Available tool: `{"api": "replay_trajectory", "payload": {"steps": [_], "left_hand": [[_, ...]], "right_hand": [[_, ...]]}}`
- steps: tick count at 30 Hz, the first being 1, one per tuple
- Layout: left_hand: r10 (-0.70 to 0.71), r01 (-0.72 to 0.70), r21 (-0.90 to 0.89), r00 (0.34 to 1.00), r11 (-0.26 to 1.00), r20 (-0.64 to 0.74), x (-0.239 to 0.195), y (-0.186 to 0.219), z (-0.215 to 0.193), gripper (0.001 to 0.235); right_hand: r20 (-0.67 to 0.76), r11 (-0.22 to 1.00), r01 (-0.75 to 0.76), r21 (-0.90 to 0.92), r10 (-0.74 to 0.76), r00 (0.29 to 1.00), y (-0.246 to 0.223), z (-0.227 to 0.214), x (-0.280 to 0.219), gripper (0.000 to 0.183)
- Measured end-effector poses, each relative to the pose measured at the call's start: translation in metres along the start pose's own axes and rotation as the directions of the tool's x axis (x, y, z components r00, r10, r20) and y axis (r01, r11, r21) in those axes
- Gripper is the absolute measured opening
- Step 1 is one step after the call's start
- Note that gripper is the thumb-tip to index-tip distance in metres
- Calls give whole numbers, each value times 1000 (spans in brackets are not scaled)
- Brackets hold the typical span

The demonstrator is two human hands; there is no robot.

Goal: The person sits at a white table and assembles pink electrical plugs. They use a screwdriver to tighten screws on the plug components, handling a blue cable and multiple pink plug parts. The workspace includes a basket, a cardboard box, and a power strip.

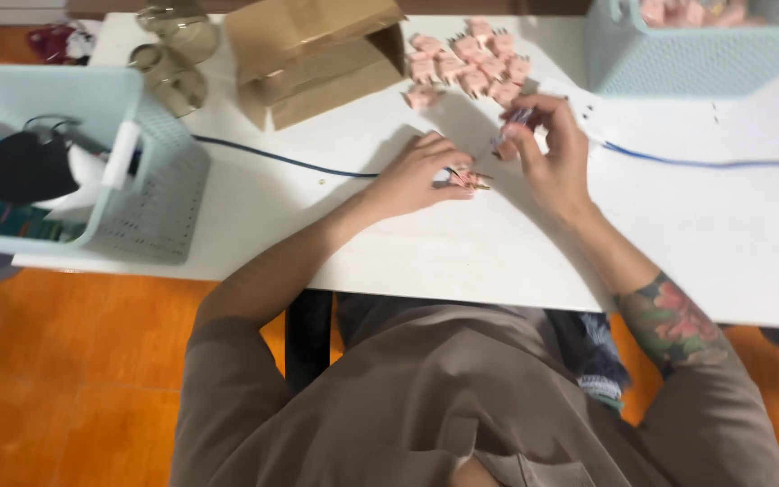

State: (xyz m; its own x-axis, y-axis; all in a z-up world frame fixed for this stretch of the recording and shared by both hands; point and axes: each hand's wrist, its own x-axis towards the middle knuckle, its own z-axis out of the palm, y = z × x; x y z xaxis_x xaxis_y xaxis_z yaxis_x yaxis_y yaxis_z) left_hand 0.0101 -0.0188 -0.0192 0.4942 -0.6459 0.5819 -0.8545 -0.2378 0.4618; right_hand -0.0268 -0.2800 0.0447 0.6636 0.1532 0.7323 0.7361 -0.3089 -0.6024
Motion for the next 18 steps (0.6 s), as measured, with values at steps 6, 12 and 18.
{"api": "replay_trajectory", "payload": {"steps": [6, 12, 18], "left_hand": [[-333, 318, 125, 935, 940, 119, 6, 12, -44, 77], [-51, 73, 513, 997, 856, -57, -2, -8, -67, 20], [-107, 95, 466, 994, 880, 0, -2, -11, -58, 27]], "right_hand": [[-19, 989, -136, 54, 138, 990, -5, -35, 8, 29], [134, 949, -112, -295, 157, 978, 15, -47, 4, 18], [295, 727, -69, -683, 361, 885, 51, -39, -15, 22]]}}
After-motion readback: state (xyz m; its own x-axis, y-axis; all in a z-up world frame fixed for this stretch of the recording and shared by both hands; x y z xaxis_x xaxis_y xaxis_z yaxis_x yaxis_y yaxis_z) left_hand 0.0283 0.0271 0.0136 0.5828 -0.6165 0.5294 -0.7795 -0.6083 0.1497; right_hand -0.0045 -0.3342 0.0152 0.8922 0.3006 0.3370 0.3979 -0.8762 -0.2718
